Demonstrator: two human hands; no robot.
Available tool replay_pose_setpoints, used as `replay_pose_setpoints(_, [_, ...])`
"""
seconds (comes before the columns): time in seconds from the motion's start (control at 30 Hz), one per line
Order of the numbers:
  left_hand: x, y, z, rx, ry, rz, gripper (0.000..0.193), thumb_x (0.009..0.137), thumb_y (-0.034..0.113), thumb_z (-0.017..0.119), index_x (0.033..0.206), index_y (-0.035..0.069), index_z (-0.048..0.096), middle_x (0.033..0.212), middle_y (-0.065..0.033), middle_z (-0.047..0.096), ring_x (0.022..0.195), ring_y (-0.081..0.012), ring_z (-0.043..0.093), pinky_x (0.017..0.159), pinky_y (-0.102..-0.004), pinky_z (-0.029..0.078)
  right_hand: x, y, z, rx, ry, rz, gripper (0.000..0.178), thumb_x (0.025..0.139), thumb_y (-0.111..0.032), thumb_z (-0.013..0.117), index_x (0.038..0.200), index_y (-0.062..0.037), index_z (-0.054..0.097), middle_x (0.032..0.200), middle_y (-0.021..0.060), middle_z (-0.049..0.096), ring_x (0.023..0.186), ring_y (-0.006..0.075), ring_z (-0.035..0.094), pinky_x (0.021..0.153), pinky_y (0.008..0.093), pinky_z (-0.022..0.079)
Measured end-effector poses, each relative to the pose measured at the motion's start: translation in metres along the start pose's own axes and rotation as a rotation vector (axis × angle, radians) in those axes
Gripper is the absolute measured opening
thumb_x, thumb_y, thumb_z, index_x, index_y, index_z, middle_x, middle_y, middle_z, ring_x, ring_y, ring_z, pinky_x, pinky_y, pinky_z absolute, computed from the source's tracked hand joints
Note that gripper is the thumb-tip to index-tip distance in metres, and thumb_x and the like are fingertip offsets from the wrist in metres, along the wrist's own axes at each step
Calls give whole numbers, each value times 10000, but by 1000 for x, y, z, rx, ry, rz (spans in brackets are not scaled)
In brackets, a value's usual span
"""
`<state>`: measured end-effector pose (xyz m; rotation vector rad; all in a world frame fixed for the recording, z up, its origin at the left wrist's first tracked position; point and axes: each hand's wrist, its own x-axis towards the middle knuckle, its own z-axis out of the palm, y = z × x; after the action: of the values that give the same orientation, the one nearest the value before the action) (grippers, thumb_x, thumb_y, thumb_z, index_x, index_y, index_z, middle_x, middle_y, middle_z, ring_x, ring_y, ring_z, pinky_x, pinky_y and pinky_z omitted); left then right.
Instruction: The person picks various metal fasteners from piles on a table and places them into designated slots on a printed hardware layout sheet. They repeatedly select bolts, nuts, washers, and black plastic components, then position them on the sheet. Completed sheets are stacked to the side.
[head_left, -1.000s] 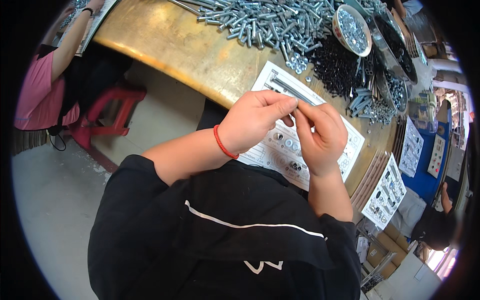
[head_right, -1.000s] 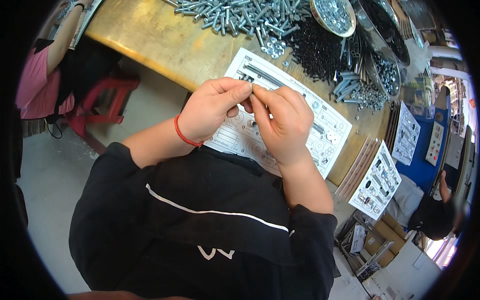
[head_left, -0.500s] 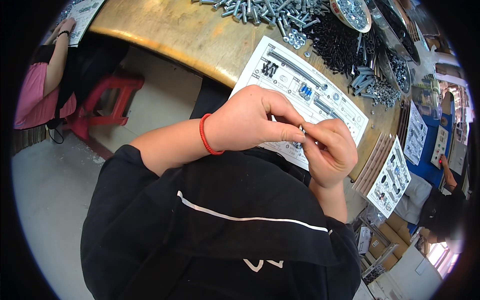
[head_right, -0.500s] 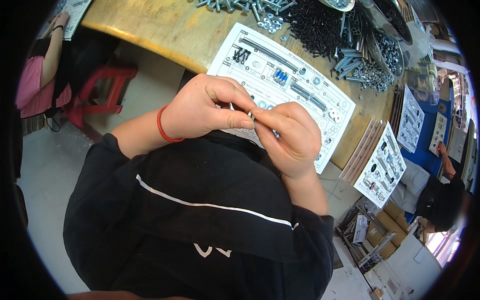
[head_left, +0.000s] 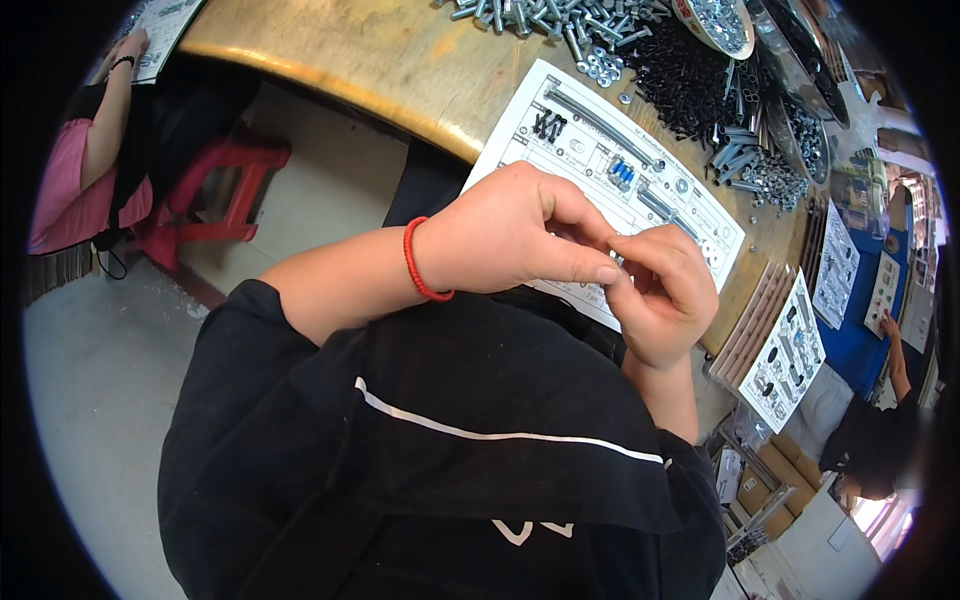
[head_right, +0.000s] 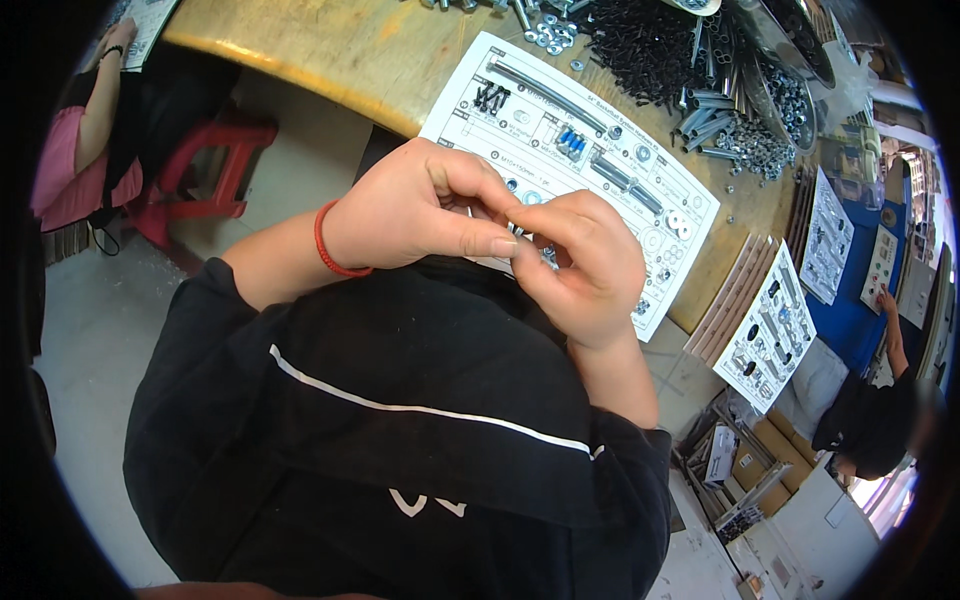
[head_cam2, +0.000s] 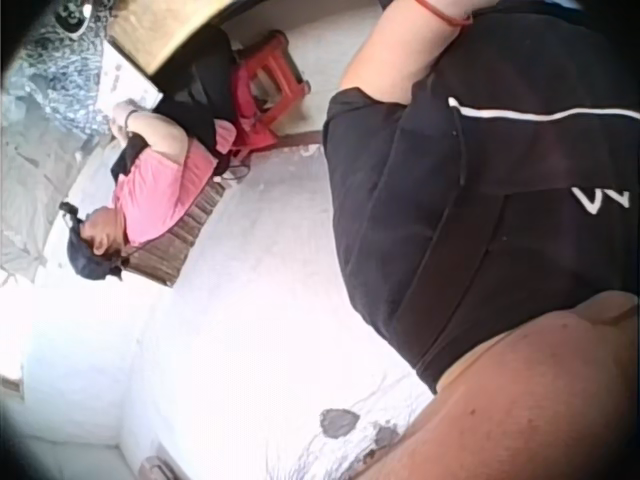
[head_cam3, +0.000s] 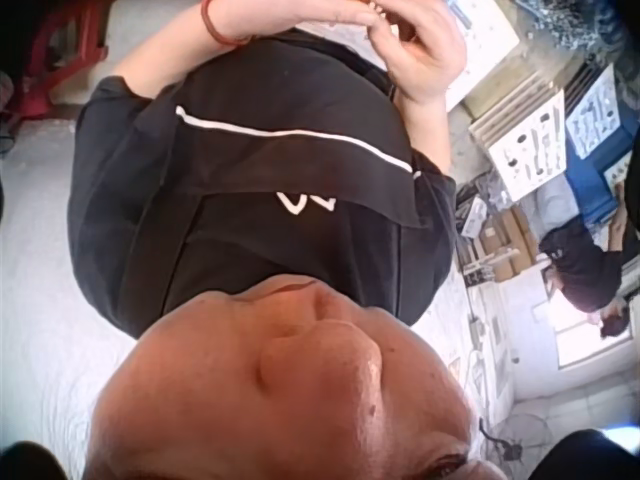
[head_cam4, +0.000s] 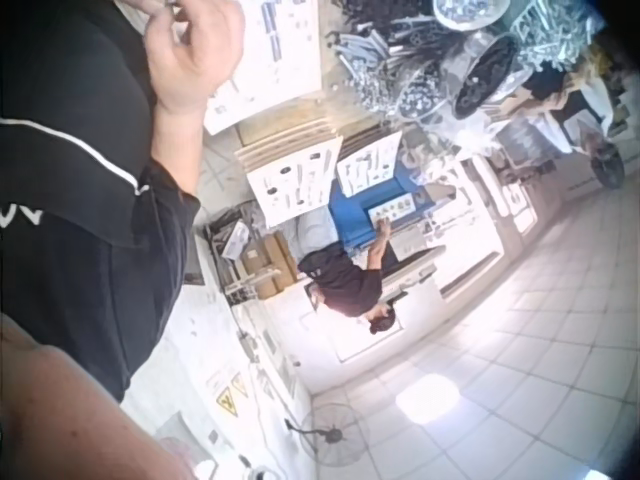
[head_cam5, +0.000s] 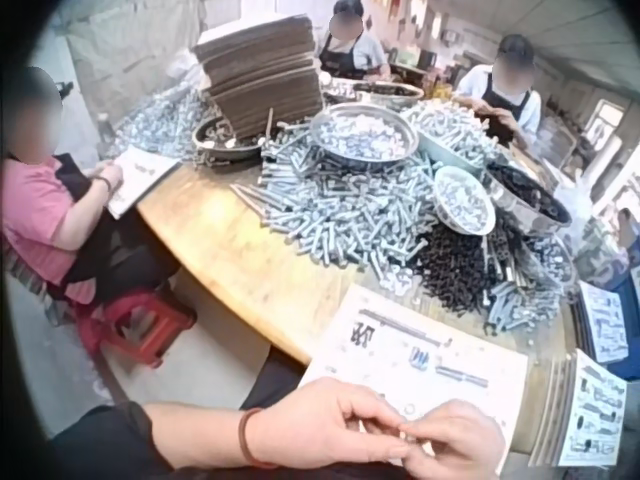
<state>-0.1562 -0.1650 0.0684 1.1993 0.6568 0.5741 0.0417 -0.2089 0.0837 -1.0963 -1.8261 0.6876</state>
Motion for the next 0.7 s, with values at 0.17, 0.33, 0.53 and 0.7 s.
replay_pose_setpoints(0.17, [3, -16, -16, 77, 128, 3, 274, 803, 49, 773, 1059, -10, 696, 877, -37, 682, 793, -72, 622, 697, -197, 497, 8, 30, 6, -72, 66, 173, 219, 698, 20, 731, 911, -21, 707, 702, 23, 567, 553, 88, 436, 487, 237, 317])
replay_pose_setpoints(0.33, [-7, -30, -54, 232, 348, -37, 283, 817, 72, 752, 1074, -27, 685, 838, 0, 645, 741, -43, 567, 679, -188, 468, 27, 86, 20, -359, -33, 379, 161, 752, -91, 722, 905, -41, 723, 721, 44, 601, 616, 182, 562, 567, 307, 445])
replay_pose_setpoints(0.53, [-13, -40, -77, 222, 465, -26, 304, 825, 98, 756, 1091, -27, 678, 857, -5, 646, 766, -50, 567, 706, -197, 479, 43, 106, 49, -585, -108, 279, 151, 788, -180, 707, 898, -81, 736, 804, 52, 651, 703, 249, 629, 634, 358, 507])
replay_pose_setpoints(0.7, [-13, -47, -97, 276, 566, 25, 317, 805, 136, 782, 1060, -27, 687, 835, -13, 657, 745, -58, 575, 705, -213, 496, 42, 101, 40, -615, -204, 362, 198, 793, -216, 713, 956, -105, 734, 779, 54, 626, 721, 260, 630, 641, 367, 503])
